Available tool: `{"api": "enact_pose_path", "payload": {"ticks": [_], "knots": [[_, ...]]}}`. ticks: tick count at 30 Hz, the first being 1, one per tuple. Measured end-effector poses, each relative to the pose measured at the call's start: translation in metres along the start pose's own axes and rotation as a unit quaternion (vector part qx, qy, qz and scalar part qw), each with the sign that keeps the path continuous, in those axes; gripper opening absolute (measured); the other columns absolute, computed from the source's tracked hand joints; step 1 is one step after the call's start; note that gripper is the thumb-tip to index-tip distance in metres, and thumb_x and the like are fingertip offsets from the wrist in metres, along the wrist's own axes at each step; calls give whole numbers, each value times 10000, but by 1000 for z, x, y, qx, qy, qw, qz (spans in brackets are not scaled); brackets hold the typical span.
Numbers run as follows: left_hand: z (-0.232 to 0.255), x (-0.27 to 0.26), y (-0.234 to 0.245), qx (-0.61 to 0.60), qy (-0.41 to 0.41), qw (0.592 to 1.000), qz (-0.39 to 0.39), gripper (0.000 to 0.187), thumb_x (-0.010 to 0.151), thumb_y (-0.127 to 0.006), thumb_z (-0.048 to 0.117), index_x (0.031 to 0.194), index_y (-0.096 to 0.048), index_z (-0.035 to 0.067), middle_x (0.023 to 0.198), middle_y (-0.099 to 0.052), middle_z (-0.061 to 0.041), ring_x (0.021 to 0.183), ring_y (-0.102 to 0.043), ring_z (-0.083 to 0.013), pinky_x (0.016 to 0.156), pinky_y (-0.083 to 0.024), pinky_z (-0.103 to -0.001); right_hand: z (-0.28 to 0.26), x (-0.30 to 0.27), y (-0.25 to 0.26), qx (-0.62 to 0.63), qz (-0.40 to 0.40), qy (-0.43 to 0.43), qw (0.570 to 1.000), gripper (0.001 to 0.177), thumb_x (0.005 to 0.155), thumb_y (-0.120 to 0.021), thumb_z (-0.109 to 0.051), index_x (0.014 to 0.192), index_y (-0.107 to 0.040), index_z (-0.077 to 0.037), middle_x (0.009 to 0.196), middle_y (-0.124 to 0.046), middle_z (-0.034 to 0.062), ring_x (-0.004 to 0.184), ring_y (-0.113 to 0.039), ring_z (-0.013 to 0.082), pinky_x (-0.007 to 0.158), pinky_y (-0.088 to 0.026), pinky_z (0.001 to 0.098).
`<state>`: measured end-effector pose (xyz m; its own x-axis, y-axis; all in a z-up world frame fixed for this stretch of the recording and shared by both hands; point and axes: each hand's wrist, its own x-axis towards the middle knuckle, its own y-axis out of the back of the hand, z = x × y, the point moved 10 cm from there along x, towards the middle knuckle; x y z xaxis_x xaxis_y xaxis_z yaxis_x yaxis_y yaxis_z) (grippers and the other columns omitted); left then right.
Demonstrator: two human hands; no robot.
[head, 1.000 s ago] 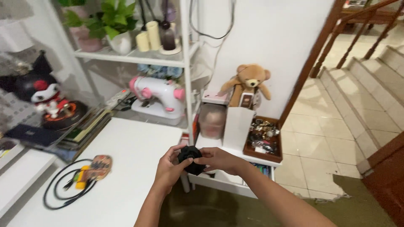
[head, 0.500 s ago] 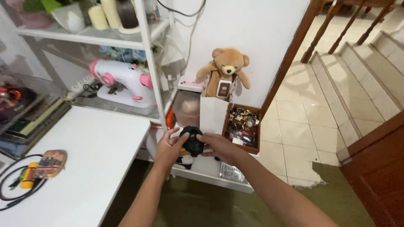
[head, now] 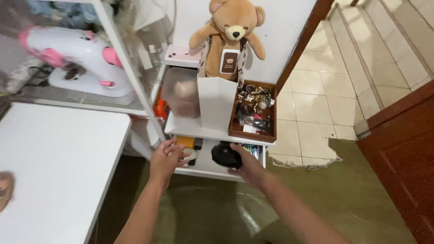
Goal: Organize various small items from a desk and store them in a white drawer.
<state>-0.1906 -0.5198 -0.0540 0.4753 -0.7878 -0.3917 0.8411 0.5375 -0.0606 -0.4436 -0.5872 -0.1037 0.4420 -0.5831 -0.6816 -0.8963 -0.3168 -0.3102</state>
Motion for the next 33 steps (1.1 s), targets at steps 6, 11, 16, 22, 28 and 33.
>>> {"api": "enact_pose_path", "payload": {"ticks": [6, 11, 16, 22, 28, 33], "knots": [[-88, 61, 20, 13, 32, 999, -23, 466, 921, -663, 138, 1336, -540, -33, 1133, -718, -163, 952, -742, -262, 781, -632, -372, 66, 59, 46, -40, 69, -27, 996, 650, 958, -515, -636, 1253, -685, -82, 1109, -689, 81, 1013, -542, 213, 855, -486, 373], [-143, 99, 27, 152, 80, 985, -21, 384, 935, -649, 155, 1302, -597, 55, 1137, -736, -112, 975, -759, -206, 823, -641, -337, 95, 93, 51, -123, 131, -38, 983, 665, 943, -502, -627, 1327, -656, -106, 1080, -717, 50, 990, -614, 170, 858, -532, 335], [-190, 141, 39, 361, 7, 932, -18, 316, 924, -720, 208, 1216, -689, 89, 1067, -786, -92, 970, -755, -222, 865, -603, -385, 140, 167, 69, -142, 152, -14, 978, 590, 933, -575, -562, 1263, -657, -80, 977, -710, 87, 868, -667, 170, 791, -580, 321], [-227, 179, 40, 492, -73, 865, -68, 322, 894, -684, 122, 1212, -653, 79, 1224, -679, -110, 1171, -640, -294, 1014, -514, -411, 126, 236, 73, -375, 228, 110, 892, 420, 911, -706, -423, 1025, -676, -20, 791, -722, 97, 717, -665, 189, 692, -544, 354], [-232, 211, 39, 493, -248, 833, -48, 355, 848, -691, 70, 1195, -633, 23, 1224, -634, -200, 1152, -580, -416, 989, -486, -488, 165, 310, 80, -393, 195, 88, 894, 422, 908, -721, -433, 1069, -678, -45, 895, -772, 69, 809, -739, 147, 740, -572, 306], [-241, 228, 31, 479, -216, 849, -61, 342, 870, -711, 110, 1193, -635, 29, 1196, -616, -170, 1166, -584, -377, 996, -488, -468, 165, 333, 65, -320, 184, 105, 923, 418, 872, -735, -395, 1081, -686, -37, 1008, -749, 85, 831, -735, 191, 738, -600, 322]]}}
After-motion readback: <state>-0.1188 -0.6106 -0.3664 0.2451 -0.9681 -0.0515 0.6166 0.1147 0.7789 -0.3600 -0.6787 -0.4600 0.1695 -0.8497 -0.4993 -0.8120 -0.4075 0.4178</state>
